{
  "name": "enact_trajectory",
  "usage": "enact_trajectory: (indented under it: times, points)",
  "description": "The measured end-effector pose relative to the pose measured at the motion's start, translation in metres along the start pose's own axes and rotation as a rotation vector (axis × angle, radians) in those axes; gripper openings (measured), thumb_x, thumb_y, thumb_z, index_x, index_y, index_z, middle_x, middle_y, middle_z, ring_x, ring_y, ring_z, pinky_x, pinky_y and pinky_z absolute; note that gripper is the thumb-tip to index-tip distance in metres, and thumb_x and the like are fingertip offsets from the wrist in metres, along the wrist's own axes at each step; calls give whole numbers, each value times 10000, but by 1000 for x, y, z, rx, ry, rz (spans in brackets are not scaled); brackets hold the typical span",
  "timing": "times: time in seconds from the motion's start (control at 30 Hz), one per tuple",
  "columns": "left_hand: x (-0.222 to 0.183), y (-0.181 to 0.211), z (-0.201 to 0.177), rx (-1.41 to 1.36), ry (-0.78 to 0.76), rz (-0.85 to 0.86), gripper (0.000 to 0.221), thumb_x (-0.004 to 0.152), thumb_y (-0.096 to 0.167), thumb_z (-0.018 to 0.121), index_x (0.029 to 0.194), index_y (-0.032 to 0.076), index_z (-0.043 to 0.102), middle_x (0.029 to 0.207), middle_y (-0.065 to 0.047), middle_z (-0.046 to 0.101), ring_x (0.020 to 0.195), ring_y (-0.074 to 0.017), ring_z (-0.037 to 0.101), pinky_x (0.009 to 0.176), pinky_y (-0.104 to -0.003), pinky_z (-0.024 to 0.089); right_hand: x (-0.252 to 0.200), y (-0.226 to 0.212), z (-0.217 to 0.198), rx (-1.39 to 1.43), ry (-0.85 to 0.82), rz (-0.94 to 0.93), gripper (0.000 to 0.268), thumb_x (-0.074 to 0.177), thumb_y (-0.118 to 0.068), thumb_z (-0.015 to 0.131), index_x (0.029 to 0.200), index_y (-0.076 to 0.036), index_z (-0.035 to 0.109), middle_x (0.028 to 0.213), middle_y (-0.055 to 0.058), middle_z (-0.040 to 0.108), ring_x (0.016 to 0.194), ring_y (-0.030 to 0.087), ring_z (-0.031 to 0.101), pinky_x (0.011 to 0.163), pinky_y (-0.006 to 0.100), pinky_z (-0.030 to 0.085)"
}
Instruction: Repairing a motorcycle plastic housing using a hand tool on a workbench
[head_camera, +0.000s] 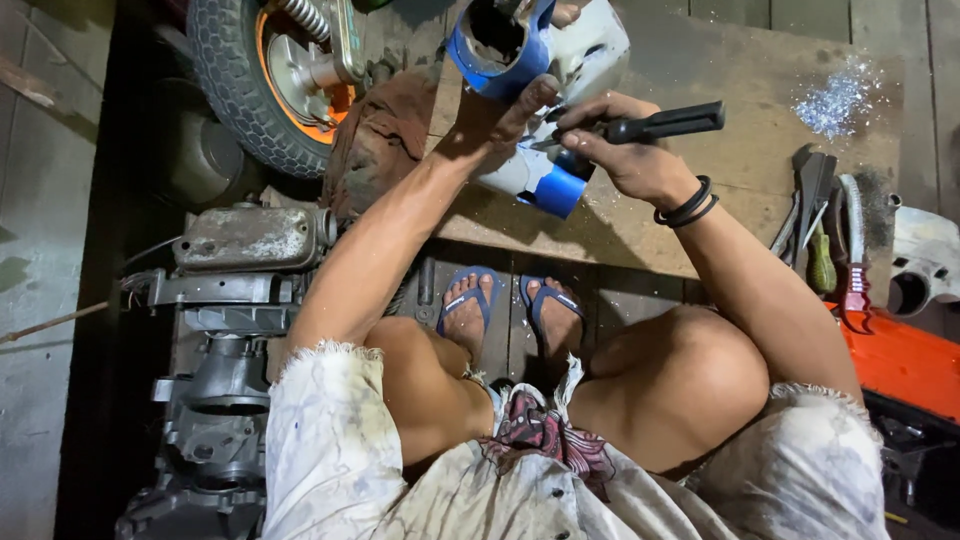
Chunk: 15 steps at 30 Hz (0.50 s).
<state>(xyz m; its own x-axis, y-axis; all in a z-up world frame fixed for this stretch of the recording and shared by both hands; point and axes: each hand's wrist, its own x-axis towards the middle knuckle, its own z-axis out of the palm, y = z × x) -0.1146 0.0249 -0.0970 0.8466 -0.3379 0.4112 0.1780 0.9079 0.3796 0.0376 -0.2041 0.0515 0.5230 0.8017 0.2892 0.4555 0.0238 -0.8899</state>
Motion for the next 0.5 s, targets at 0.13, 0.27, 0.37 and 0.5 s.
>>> enact_trajectory:
  times: [0.13,0.27,0.37,0.5]
  points:
    - [-4,0,5,-112,-3,-8,573,1147,258,348,1660,59,187,1714,-126,192,1603,-236,175,1337,-393,166,4,-8,1,-69,-59,-35,125,1041,-128,706,1119,-31,704,1113,143,700,989,240,689,865,335,587]
    - [-7,3,15,-223,-7,-15,584,1144,257,344,1665,54,174,1719,-131,176,1607,-239,161,1337,-396,158,4,-12,2,-72,-64,-3,130,1049,-152,699,1089,-30,719,1100,133,713,948,220,690,806,312,579]
    - [-10,-1,10,-306,-14,-26,592,1142,256,341,1669,51,165,1724,-135,164,1609,-242,151,1337,-398,152,5,-11,5,-133,-52,22,127,1042,-163,716,1092,-48,739,1089,118,729,959,213,700,828,312,581]
    - [15,10,11,-417,-18,-39,603,1138,255,336,1674,46,152,1729,-141,148,1613,-246,137,1336,-401,144,6,-19,6,-118,-66,22,128,1061,-168,687,1094,-56,738,1076,115,735,953,201,701,814,304,578]
